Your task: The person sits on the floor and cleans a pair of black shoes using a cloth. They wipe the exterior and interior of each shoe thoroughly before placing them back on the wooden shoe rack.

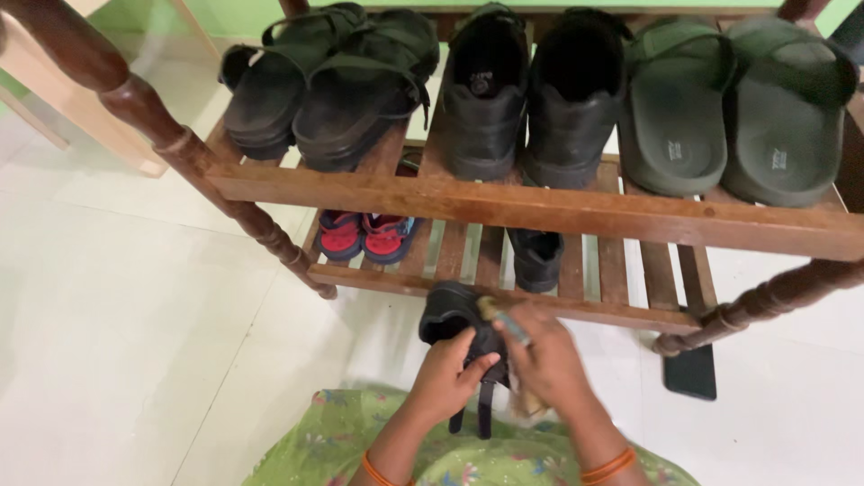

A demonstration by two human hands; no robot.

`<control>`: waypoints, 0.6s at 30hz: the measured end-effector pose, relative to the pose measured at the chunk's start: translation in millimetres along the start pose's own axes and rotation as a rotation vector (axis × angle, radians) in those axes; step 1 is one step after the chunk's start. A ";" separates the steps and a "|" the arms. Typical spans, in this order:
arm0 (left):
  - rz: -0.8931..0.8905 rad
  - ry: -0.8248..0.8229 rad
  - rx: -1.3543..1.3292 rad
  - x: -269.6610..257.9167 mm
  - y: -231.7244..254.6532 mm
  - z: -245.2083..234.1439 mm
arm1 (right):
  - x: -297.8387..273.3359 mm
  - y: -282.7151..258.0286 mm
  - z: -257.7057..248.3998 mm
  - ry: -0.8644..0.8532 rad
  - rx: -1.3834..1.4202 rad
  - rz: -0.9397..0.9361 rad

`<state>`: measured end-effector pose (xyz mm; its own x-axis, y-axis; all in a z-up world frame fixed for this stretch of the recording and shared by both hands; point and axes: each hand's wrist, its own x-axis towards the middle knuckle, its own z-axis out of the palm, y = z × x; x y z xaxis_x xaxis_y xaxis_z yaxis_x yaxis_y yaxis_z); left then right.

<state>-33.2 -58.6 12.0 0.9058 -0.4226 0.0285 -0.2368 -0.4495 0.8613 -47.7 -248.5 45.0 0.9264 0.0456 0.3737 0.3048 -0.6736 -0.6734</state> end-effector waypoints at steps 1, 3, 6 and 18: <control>0.022 0.066 -0.035 1.3 5.6 -7.8 | 4.4 8.1 -2.1 -0.005 -0.002 0.090; 0.064 0.191 -0.106 1.9 14.7 -19.0 | 5.9 17.3 -4.2 0.033 0.044 0.134; -0.077 0.170 -0.103 2.1 14.0 -21.7 | -0.4 5.7 6.3 0.051 -0.024 -0.036; -0.263 0.624 -1.265 17.7 -72.7 -19.8 | -17.6 -18.0 34.1 0.158 -0.014 -0.064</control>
